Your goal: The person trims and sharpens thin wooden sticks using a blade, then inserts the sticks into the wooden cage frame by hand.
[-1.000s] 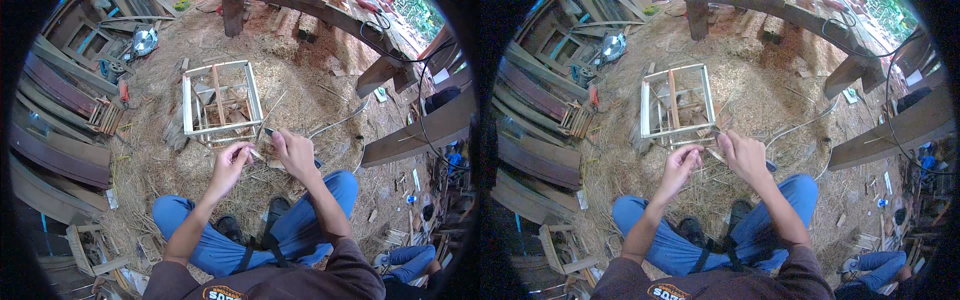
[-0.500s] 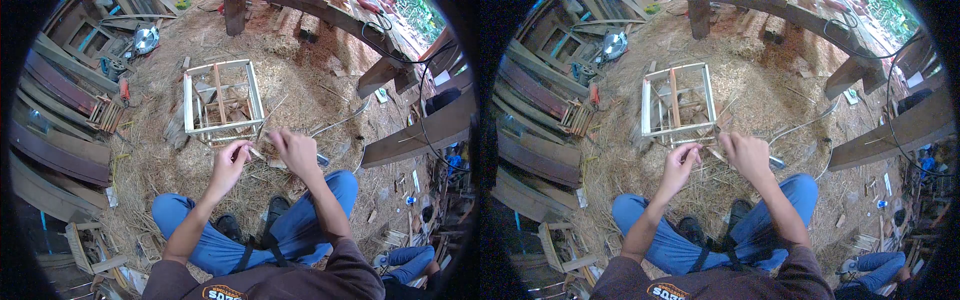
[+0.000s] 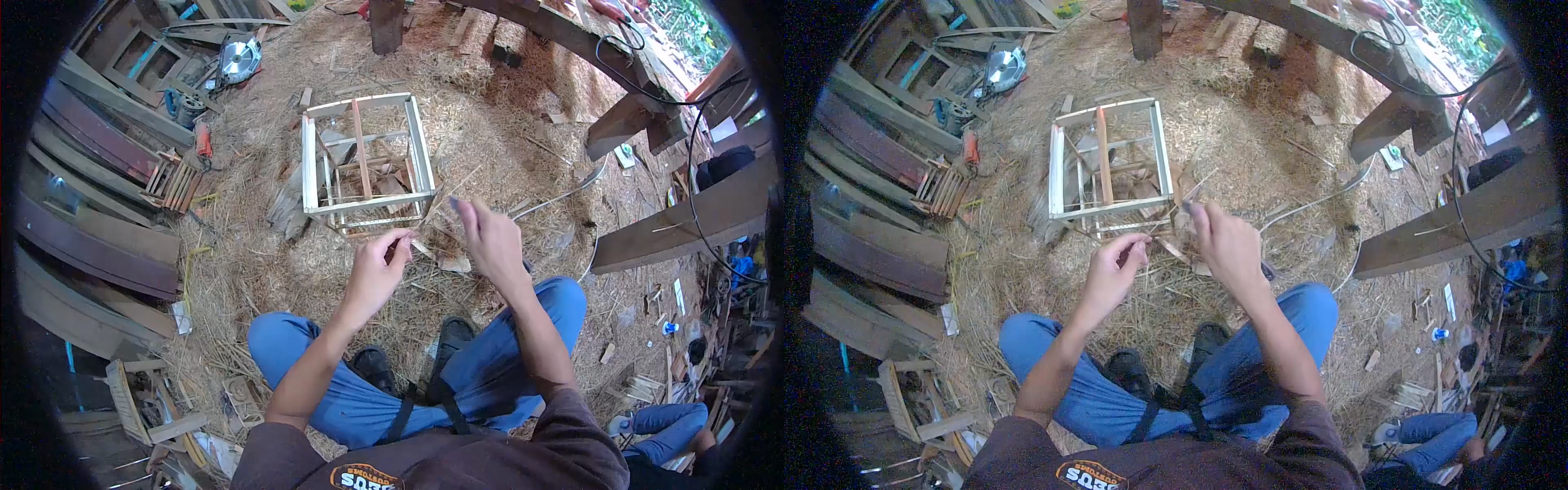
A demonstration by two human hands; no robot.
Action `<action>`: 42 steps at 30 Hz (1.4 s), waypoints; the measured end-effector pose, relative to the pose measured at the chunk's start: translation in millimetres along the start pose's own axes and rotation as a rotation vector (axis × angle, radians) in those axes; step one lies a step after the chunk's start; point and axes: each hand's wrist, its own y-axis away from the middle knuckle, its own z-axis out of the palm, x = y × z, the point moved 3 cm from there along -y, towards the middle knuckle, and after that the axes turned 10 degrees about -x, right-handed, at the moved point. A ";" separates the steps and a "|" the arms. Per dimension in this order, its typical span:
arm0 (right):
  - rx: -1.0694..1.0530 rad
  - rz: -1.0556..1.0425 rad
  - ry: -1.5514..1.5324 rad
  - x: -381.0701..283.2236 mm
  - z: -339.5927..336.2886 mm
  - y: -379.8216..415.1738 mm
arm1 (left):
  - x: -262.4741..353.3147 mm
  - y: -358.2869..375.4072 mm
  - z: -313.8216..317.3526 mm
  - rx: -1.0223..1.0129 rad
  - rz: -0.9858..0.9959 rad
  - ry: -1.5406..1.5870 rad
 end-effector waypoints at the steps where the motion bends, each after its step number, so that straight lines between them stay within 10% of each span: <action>1: 0.009 0.013 -0.037 -1.7 -3.0 -1.2 | 0.1 -0.4 0.0 0.001 0.018 -0.003; 37: -0.019 -0.190 -0.165 -29.6 34.7 12.0 | -0.3 0.8 3.0 -0.071 -0.033 0.128; 42: 0.007 0.023 -0.148 -10.1 12.0 -2.8 | 7.4 1.4 2.5 -0.142 0.027 0.250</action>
